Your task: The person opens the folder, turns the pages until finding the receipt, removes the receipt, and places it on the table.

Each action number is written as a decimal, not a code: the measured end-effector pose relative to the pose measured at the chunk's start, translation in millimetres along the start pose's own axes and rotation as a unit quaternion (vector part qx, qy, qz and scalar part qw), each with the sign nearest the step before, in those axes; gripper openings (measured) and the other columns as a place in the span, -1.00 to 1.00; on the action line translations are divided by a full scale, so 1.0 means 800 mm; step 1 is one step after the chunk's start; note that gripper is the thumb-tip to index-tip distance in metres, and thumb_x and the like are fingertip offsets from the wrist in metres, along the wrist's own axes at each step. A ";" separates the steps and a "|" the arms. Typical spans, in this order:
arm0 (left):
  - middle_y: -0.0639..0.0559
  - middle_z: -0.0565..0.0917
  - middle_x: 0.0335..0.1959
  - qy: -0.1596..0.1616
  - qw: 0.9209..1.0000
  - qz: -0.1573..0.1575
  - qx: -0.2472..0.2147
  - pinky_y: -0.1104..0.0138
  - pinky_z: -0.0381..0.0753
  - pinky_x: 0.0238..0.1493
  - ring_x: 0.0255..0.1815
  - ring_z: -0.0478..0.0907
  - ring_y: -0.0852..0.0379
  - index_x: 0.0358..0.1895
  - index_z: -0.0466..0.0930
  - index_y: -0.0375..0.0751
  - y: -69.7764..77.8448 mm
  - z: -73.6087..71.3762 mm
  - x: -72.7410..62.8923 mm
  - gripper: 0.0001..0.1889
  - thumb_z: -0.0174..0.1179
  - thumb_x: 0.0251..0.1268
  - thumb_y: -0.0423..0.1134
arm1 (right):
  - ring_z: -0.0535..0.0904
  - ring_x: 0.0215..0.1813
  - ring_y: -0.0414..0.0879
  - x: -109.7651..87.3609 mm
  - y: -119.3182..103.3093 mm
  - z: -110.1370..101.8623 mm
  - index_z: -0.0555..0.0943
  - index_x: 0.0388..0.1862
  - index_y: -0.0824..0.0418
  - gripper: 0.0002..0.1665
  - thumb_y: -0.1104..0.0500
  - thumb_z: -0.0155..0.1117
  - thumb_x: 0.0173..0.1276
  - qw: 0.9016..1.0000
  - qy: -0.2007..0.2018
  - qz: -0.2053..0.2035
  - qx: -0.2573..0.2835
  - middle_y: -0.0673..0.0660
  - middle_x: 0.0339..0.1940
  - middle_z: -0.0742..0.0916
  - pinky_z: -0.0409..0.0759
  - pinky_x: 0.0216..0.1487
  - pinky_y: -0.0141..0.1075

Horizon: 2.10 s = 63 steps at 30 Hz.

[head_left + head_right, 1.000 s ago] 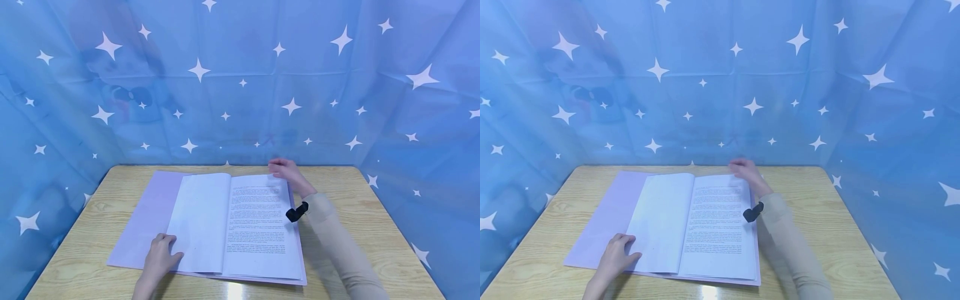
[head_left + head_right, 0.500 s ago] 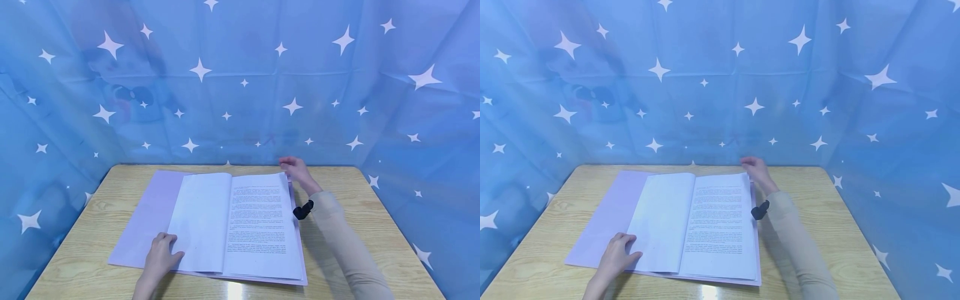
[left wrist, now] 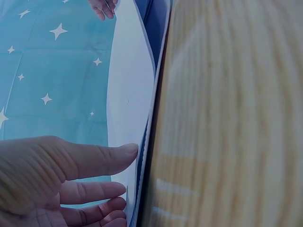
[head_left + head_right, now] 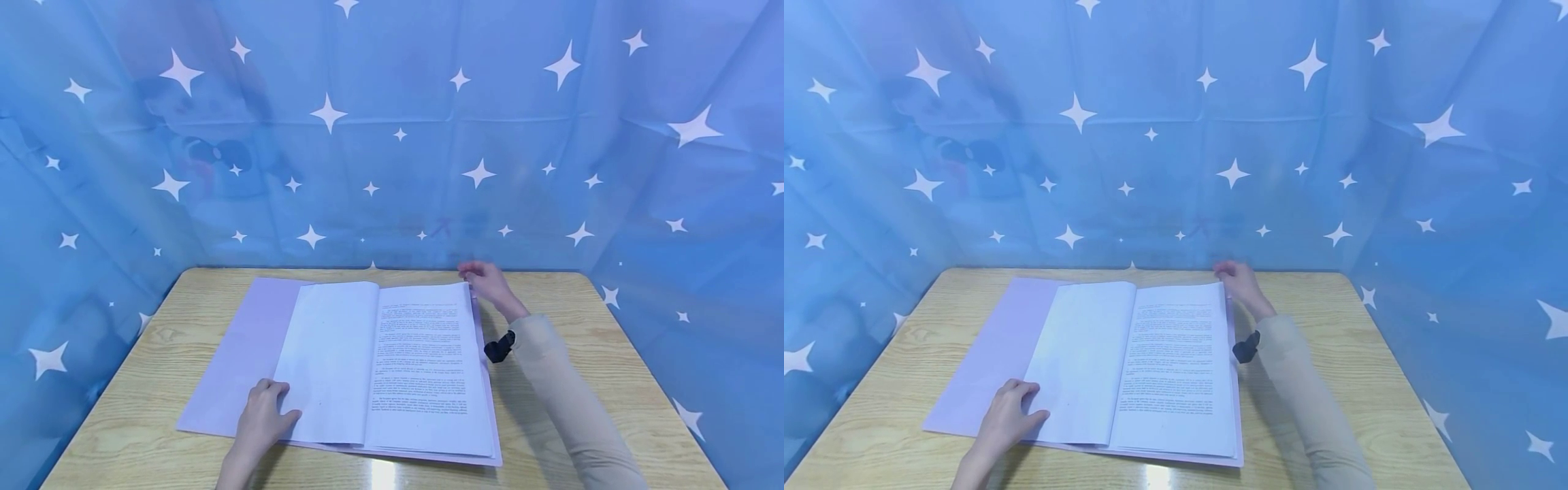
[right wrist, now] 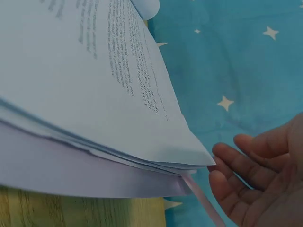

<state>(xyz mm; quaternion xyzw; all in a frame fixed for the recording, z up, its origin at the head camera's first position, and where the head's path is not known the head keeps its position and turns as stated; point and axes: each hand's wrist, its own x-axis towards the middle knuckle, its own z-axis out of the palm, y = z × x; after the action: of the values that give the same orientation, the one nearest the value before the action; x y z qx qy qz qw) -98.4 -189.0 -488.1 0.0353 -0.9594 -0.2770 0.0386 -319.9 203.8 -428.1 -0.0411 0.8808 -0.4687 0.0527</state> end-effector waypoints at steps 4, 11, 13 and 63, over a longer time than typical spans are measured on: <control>-0.37 0.53 -0.18 0.001 1.000 0.000 0.002 -0.10 0.55 -0.09 -0.09 0.49 -0.36 -0.15 0.57 -0.56 -0.001 0.001 0.000 -0.49 0.48 -0.25 -0.34 | 0.47 0.14 0.20 -0.003 -0.001 0.002 0.48 0.12 0.42 -0.62 0.29 -0.13 0.44 1.000 0.009 -0.012 -0.022 0.37 0.04 0.60 0.44 0.16 -0.01; -0.37 0.53 -0.18 -0.002 1.000 -0.001 0.003 -0.10 0.55 -0.08 -0.09 0.48 -0.35 -0.15 0.57 -0.56 -0.002 0.002 0.001 -0.50 0.48 -0.24 -0.33 | 0.52 0.01 0.17 -0.007 -0.001 0.007 0.51 0.08 0.39 -0.65 0.26 -0.07 0.43 0.996 0.024 -0.027 -0.082 0.35 -0.02 0.63 0.52 -0.01 -0.08; -0.37 0.53 -0.18 -0.001 1.000 0.000 0.002 -0.10 0.55 -0.08 -0.09 0.49 -0.35 -0.15 0.57 -0.56 -0.002 0.003 0.001 -0.50 0.48 -0.24 -0.34 | 0.52 -0.01 0.16 -0.008 -0.001 0.008 0.51 0.08 0.40 -0.66 0.26 -0.05 0.43 0.995 0.027 -0.031 -0.093 0.35 -0.03 0.62 0.53 -0.05 -0.10; -0.37 0.52 -0.17 -0.002 1.000 -0.001 -0.003 -0.11 0.55 -0.08 -0.08 0.47 -0.34 -0.14 0.56 -0.56 0.001 0.000 -0.002 -0.51 0.47 -0.22 -0.35 | 0.56 -0.20 0.13 -0.023 0.008 0.016 0.64 -0.25 0.38 -0.86 0.32 0.22 0.25 0.969 0.069 -0.170 -0.168 0.26 -0.31 0.69 0.51 -0.15 -0.04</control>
<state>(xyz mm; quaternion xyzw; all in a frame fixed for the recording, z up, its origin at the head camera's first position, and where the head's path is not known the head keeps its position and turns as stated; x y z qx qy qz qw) -97.1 -188.5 -487.8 0.0360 -0.9587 -0.2796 0.0366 -300.0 198.9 -439.9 -0.1658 0.9286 -0.3177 -0.0964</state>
